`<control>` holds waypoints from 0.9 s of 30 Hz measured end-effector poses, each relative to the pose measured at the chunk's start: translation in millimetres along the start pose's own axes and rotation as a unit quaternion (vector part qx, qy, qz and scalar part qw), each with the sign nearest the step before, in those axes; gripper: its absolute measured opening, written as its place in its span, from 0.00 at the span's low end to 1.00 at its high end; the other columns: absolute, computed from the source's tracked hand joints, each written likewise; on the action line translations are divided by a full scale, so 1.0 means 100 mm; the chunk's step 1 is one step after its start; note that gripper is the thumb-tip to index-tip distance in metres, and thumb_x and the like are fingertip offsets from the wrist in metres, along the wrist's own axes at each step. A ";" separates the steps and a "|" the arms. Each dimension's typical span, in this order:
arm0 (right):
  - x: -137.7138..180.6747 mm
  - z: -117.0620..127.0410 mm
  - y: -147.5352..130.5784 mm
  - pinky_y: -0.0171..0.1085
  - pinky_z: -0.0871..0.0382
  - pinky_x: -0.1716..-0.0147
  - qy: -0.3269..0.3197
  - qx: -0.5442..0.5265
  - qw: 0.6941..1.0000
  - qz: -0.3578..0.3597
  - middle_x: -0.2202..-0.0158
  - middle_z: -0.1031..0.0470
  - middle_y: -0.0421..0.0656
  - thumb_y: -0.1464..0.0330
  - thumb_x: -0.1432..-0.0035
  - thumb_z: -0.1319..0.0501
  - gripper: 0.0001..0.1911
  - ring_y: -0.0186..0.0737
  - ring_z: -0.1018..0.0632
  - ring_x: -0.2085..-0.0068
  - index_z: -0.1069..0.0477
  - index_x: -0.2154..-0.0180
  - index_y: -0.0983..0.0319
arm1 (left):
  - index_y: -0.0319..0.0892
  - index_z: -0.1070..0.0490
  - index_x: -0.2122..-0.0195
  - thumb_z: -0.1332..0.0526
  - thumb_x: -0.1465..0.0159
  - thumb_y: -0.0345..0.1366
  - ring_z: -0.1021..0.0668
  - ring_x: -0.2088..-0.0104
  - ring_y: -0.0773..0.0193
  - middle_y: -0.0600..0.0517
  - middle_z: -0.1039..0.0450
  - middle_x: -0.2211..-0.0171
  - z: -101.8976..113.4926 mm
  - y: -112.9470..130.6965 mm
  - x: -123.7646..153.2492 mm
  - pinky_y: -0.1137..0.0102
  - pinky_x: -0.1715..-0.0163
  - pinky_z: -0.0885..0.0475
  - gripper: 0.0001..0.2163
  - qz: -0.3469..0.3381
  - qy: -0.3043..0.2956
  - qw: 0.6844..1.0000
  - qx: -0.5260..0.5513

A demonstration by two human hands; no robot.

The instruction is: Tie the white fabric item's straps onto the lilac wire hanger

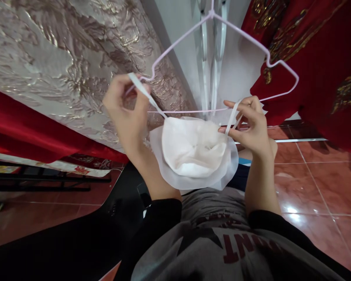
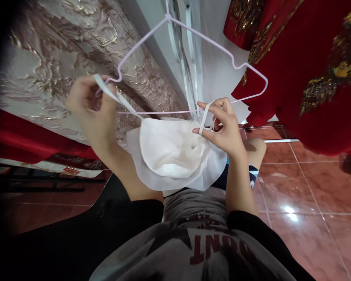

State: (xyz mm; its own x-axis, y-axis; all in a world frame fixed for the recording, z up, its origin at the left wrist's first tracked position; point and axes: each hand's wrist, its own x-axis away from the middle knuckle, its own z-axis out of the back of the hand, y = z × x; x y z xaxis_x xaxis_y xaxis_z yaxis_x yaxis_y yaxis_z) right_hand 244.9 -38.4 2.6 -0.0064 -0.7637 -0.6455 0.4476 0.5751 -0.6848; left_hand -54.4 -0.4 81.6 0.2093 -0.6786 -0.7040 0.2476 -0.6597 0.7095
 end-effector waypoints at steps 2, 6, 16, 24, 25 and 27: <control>0.00 0.02 0.00 0.43 0.20 0.66 0.003 0.004 1.000 -0.004 0.55 0.32 0.43 0.46 0.51 0.22 0.32 0.40 0.27 0.59 0.18 0.45 0.46 | 0.38 0.19 0.64 0.33 0.33 0.12 0.26 0.67 0.70 0.59 0.25 0.70 -0.07 0.09 -0.10 0.77 0.62 0.29 0.13 0.027 -0.041 0.998 -0.039; 0.00 0.03 0.02 0.42 0.21 0.67 0.012 0.010 1.000 0.013 0.56 0.32 0.43 0.44 0.50 0.23 0.31 0.39 0.27 0.61 0.17 0.47 0.49 | 0.36 0.20 0.67 0.38 0.36 0.07 0.29 0.68 0.68 0.57 0.27 0.72 -0.13 0.11 -0.19 0.76 0.63 0.31 0.17 0.033 -0.104 0.992 -0.062; 0.03 0.02 -0.03 0.38 0.27 0.74 0.008 0.004 1.000 0.017 0.55 0.29 0.44 0.47 0.44 0.25 0.27 0.40 0.25 0.61 0.18 0.47 0.50 | 0.45 0.27 0.45 0.29 0.31 0.42 0.17 0.54 0.58 0.47 0.20 0.53 -0.43 -0.57 0.53 0.63 0.47 0.24 0.17 0.218 0.153 0.930 0.252; 0.09 0.17 0.52 0.48 0.24 0.56 0.342 0.056 0.935 0.079 0.44 0.29 0.51 0.46 0.40 0.30 0.36 0.49 0.22 0.50 0.28 0.37 0.55 | 0.49 0.27 0.57 0.28 0.34 0.52 0.18 0.63 0.63 0.55 0.28 0.67 -0.56 -0.46 0.65 0.71 0.59 0.24 0.15 0.124 0.176 0.949 0.232; 0.07 0.24 0.62 0.49 0.25 0.56 0.357 0.049 0.929 0.088 0.46 0.27 0.50 0.44 0.43 0.29 0.38 0.47 0.21 0.53 0.27 0.37 0.55 | 0.49 0.27 0.57 0.28 0.34 0.51 0.19 0.65 0.63 0.55 0.28 0.68 -0.55 -0.43 0.64 0.72 0.61 0.24 0.15 0.124 0.180 0.948 0.231; -0.02 0.39 0.68 0.48 0.25 0.56 0.325 0.034 0.941 0.081 0.47 0.24 0.49 0.44 0.46 0.28 0.38 0.47 0.19 0.53 0.25 0.39 0.56 | 0.49 0.27 0.58 0.28 0.34 0.48 0.20 0.67 0.63 0.55 0.30 0.69 -0.53 -0.37 0.62 0.72 0.64 0.25 0.13 0.130 0.187 0.945 0.237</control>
State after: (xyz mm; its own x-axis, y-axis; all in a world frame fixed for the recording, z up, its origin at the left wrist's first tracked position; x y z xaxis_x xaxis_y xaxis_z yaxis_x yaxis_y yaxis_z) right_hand 310.1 -8.8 -29.5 -0.4697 -0.3133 -0.8254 0.5455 0.6321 -0.5503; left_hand -0.8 -0.7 10.0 0.5464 -0.7343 -0.4029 -0.2902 -0.6173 0.7313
